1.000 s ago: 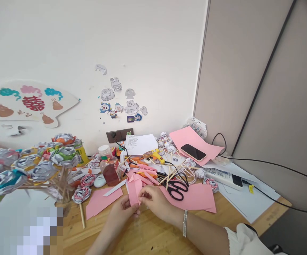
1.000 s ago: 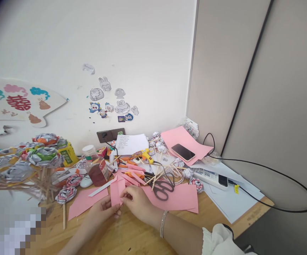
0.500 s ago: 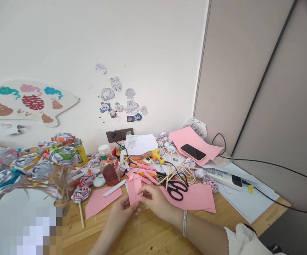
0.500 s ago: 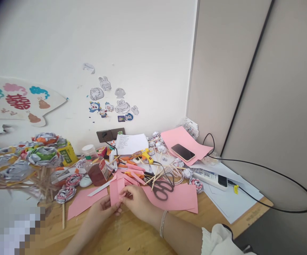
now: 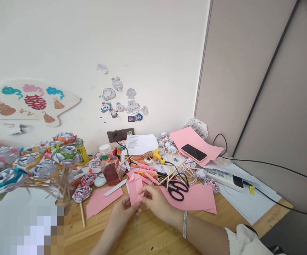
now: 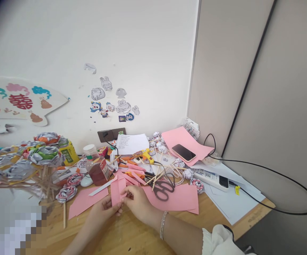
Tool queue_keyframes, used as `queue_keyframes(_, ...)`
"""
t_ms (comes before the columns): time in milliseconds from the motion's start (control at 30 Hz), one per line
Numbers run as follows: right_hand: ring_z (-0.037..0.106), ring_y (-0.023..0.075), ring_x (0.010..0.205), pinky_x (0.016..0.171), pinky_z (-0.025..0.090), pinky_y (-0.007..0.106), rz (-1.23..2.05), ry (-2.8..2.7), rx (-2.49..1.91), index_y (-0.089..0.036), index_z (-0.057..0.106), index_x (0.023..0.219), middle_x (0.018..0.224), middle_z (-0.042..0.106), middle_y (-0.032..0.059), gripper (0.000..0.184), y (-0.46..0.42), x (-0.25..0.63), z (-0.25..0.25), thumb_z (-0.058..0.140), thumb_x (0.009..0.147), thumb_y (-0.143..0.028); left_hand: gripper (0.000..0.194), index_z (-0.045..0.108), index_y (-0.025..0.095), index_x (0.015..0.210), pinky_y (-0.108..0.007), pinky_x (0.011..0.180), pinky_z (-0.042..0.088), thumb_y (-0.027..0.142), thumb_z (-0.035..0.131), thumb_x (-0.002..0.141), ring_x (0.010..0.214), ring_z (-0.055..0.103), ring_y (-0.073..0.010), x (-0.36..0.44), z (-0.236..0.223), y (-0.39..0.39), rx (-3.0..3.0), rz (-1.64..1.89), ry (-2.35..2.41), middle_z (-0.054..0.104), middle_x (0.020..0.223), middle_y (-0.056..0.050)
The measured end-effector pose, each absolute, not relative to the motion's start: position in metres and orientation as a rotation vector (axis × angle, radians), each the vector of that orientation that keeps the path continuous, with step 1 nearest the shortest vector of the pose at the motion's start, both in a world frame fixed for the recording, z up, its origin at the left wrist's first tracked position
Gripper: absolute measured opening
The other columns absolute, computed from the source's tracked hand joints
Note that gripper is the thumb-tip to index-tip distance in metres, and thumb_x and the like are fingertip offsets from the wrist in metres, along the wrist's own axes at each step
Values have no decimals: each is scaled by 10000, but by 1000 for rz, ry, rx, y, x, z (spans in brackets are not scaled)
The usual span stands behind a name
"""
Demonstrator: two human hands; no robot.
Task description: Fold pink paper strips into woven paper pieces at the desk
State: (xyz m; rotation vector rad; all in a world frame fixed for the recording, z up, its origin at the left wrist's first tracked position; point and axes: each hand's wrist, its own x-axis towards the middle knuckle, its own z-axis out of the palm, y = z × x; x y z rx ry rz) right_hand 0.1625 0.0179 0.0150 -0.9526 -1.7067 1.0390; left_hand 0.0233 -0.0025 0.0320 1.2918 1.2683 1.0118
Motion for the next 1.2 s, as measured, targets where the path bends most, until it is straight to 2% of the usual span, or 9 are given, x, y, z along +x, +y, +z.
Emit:
queue_keyframes(167, 547, 149, 755, 671, 422, 255, 1048, -1674, -989, -173, 592, 845, 804, 586, 26, 184, 19, 162, 13, 517, 684, -129, 184, 563, 162, 631, -223, 454, 383, 323, 639, 583, 428, 523, -125, 24, 31, -3, 1294, 993, 1298, 605, 444, 40)
queue_keyframes(400, 556, 132, 621, 591, 436, 252, 1179, -1632, -888, -185, 508, 1026, 663, 551, -3, 254, 24, 165, 11, 421, 788, -203, 153, 554, 167, 631, -225, 455, 378, 302, 616, 592, 420, 495, -118, 26, 35, -7, 1232, 1021, 1235, 578, 448, 45)
queue_keyframes(467, 541, 129, 630, 600, 428, 252, 1064, -1630, -918, -183, 480, 1040, 682, 543, -2, 260, 26, 168, 14, 440, 789, -237, 154, 526, 178, 559, -224, 453, 371, 306, 599, 603, 410, 485, -118, 24, 35, -6, 1260, 1007, 1271, 556, 432, 49)
queue_keyframes(567, 510, 148, 744, 673, 408, 275, 678, -1562, -1035, -183, 494, 992, 817, 539, 36, 229, 27, 176, 24, 457, 785, -272, 218, 478, 192, 475, -212, 429, 335, 329, 570, 619, 390, 442, -110, 21, 35, -5, 1365, 974, 1357, 491, 387, 65)
queue_keyframes(667, 462, 186, 908, 778, 367, 317, 419, -1650, -988, -201, 522, 980, 962, 532, 68, 215, 26, 183, 38, 474, 780, -265, 203, 497, 191, 469, -201, 414, 300, 315, 558, 618, 396, 405, -105, 18, 35, -4, 1483, 994, 1452, 442, 385, 77)
queue_keyframes(733, 459, 190, 915, 793, 352, 321, 386, -1824, -921, -217, 565, 930, 945, 557, 52, 180, 25, 184, 43, 507, 764, -254, 148, 549, 181, 516, -206, 443, 328, 295, 568, 608, 448, 442, -119, 16, 35, -3, 1556, 1025, 1460, 491, 442, 59)
queue_keyframes(867, 499, 157, 721, 670, 364, 274, 467, -2006, -951, -199, 612, 743, 713, 596, 20, 149, 25, 177, 34, 469, 784, -215, 178, 604, 165, 600, -224, 513, 384, 342, 588, 620, 536, 502, -150, 9, 37, 0, 1600, 1104, 1461, 567, 537, 18)
queue_keyframes(967, 493, 137, 653, 596, 354, 240, 631, -1966, -981, -181, 604, 711, 682, 582, 10, 173, 23, 173, 30, 460, 786, -238, 215, 617, 169, 619, -224, 516, 390, 383, 596, 629, 547, 511, -155, 5, 39, 1, 1605, 1161, 1498, 583, 556, 7)
queue_keyframes(1200, 377, 91, 531, 490, 309, 200, 1207, -1756, -816, -152, 508, 614, 560, 404, -25, 351, 11, 174, 44, 400, 806, -426, 200, 618, 183, 637, -240, 560, 420, 368, 556, 679, 621, 545, -178, 13, 45, -6, 1761, 1131, 1447, 613, 631, -20)
